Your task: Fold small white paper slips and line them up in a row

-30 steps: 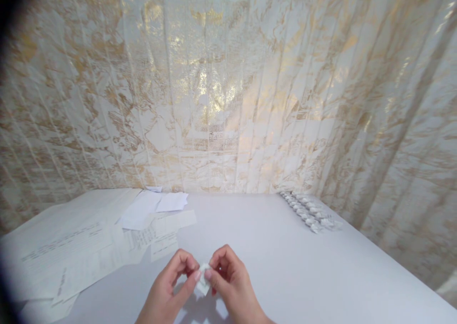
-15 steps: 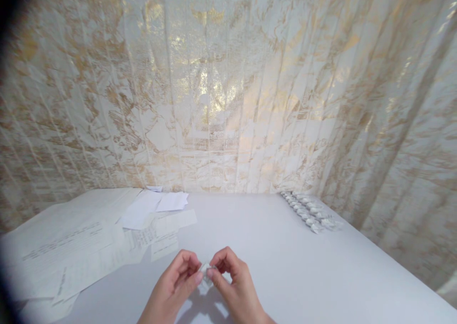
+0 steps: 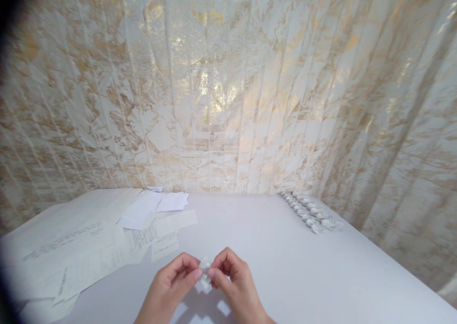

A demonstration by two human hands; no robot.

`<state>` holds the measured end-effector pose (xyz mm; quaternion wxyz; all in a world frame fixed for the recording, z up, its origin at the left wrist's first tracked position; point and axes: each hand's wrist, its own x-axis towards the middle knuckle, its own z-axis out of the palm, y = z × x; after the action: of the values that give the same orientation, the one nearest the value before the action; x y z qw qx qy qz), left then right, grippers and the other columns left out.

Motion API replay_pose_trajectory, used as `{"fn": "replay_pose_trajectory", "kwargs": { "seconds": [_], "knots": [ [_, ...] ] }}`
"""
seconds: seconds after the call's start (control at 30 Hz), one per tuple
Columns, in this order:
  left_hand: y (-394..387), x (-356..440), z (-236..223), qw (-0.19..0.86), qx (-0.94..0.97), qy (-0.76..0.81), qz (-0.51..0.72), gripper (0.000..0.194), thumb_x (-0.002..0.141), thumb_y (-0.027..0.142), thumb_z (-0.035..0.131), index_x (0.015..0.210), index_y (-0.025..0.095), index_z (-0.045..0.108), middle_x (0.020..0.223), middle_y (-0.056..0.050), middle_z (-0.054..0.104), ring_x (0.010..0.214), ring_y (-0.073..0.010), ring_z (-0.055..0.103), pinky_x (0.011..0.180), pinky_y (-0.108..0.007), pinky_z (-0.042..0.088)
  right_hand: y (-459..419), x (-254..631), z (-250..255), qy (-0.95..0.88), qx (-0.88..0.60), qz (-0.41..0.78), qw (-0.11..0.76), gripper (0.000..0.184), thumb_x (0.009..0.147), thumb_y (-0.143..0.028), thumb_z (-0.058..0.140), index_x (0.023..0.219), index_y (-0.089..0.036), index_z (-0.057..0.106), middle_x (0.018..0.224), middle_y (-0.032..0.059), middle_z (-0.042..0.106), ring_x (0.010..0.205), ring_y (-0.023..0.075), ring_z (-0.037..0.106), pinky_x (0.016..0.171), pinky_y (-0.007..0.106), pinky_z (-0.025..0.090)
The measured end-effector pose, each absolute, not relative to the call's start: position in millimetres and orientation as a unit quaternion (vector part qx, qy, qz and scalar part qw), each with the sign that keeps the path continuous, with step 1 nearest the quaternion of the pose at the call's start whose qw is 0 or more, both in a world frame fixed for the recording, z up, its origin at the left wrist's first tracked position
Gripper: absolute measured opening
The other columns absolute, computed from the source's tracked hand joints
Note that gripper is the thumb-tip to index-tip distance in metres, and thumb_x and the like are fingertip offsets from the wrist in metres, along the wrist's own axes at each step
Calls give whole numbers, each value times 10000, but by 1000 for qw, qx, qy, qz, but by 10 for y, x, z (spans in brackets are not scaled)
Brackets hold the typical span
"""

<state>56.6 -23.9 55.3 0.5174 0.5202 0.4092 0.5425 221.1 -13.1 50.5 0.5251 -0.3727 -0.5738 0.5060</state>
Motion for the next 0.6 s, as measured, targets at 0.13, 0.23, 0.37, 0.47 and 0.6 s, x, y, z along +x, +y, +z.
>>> {"fn": "replay_pose_trajectory", "kwargs": {
  "seconds": [0.13, 0.23, 0.37, 0.47, 0.6],
  "knots": [
    [-252, 568, 572, 500, 531, 413, 546, 299, 769, 452, 743, 681, 204, 602, 642, 43, 532, 646, -157, 493, 677, -265, 404, -108, 2217, 484, -570, -369, 512, 526, 482, 734, -611, 786, 704, -181, 569, 603, -36, 541, 556, 115, 461, 569, 248, 363],
    [-248, 570, 556, 485, 538, 410, 554, 282, 772, 421, 739, 666, 205, 591, 645, 39, 528, 651, -162, 496, 666, -267, 404, -97, 2216, 465, -566, -368, 514, 529, 486, 735, -606, 788, 697, -182, 555, 595, -41, 527, 547, 111, 457, 556, 242, 364],
    [-238, 570, 525, 483, 537, 405, 562, 277, 775, 410, 737, 664, 204, 590, 650, 31, 546, 669, -169, 517, 658, -265, 404, -106, 2195, 471, -560, -359, 519, 537, 470, 734, -583, 799, 711, -187, 548, 611, -46, 515, 556, 112, 460, 558, 244, 375],
    [-245, 572, 527, 487, 533, 403, 562, 279, 772, 409, 745, 665, 204, 589, 643, 33, 551, 660, -165, 518, 652, -262, 399, -110, 2175, 470, -539, -346, 534, 552, 460, 724, -569, 815, 801, -205, 544, 609, -62, 506, 547, 113, 456, 543, 235, 364],
    [-252, 581, 534, 496, 525, 403, 562, 311, 757, 434, 760, 657, 201, 580, 634, 41, 529, 628, -147, 491, 634, -257, 389, -102, 2163, 445, -539, -335, 542, 551, 475, 732, -584, 806, 874, -212, 547, 600, -71, 505, 539, 114, 454, 545, 236, 339]
  ]
}}
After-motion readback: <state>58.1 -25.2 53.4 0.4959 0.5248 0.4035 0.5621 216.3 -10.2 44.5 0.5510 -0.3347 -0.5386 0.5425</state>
